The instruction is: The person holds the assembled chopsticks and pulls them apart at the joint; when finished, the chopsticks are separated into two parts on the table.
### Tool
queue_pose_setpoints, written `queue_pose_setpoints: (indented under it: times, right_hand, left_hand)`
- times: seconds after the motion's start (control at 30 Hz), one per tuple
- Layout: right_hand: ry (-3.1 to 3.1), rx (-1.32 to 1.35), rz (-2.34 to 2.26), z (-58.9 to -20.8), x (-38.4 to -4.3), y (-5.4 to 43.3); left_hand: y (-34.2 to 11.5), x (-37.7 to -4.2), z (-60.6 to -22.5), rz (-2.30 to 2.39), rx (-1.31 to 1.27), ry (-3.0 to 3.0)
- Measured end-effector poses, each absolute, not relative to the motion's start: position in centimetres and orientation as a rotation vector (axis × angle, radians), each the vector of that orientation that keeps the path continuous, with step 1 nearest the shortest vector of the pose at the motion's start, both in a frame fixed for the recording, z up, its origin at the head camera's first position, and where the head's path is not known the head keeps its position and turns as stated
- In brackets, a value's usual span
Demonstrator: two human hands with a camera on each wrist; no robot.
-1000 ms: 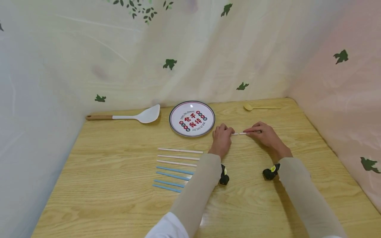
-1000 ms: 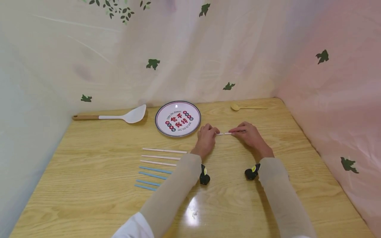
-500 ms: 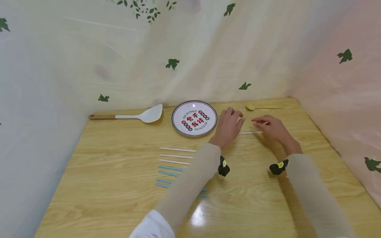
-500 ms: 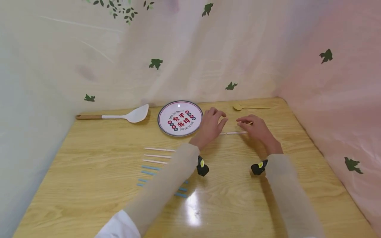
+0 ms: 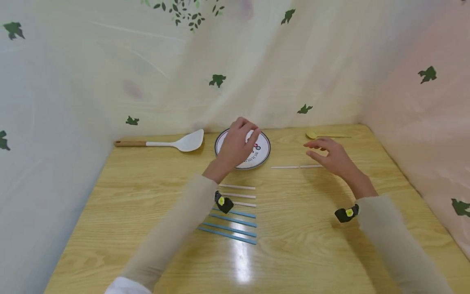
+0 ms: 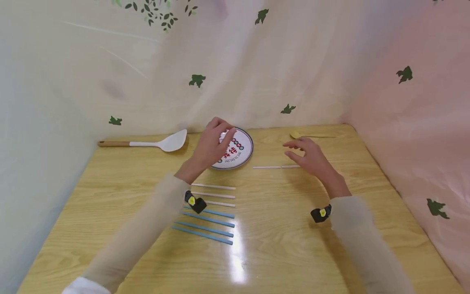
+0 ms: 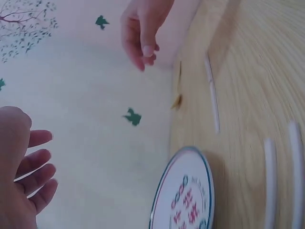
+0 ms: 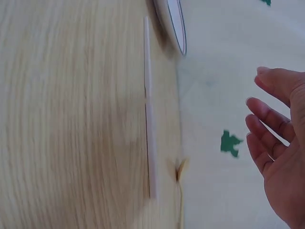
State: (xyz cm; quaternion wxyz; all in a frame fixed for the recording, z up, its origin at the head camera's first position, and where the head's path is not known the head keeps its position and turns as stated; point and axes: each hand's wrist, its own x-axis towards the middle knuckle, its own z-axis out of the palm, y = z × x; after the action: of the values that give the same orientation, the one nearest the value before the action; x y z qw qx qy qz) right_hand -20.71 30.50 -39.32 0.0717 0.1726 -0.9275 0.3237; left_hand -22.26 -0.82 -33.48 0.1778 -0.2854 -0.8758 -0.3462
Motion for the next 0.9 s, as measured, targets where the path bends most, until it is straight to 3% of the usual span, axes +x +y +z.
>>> queue_pose_setpoints:
  times: [0.43,0.9]
  right_hand:
    - [-2.669,0.740,1.096,-41.0,-18.3,23.8]
    - [-2.756,0.856,1.282,-43.7,-17.3,17.8]
  left_hand:
    - [-10.9,-18.9,-38.8,-1.047,-0.672,-2.537]
    - [-14.7,-19.1,-44.3,-1.186,-0.704,-2.881]
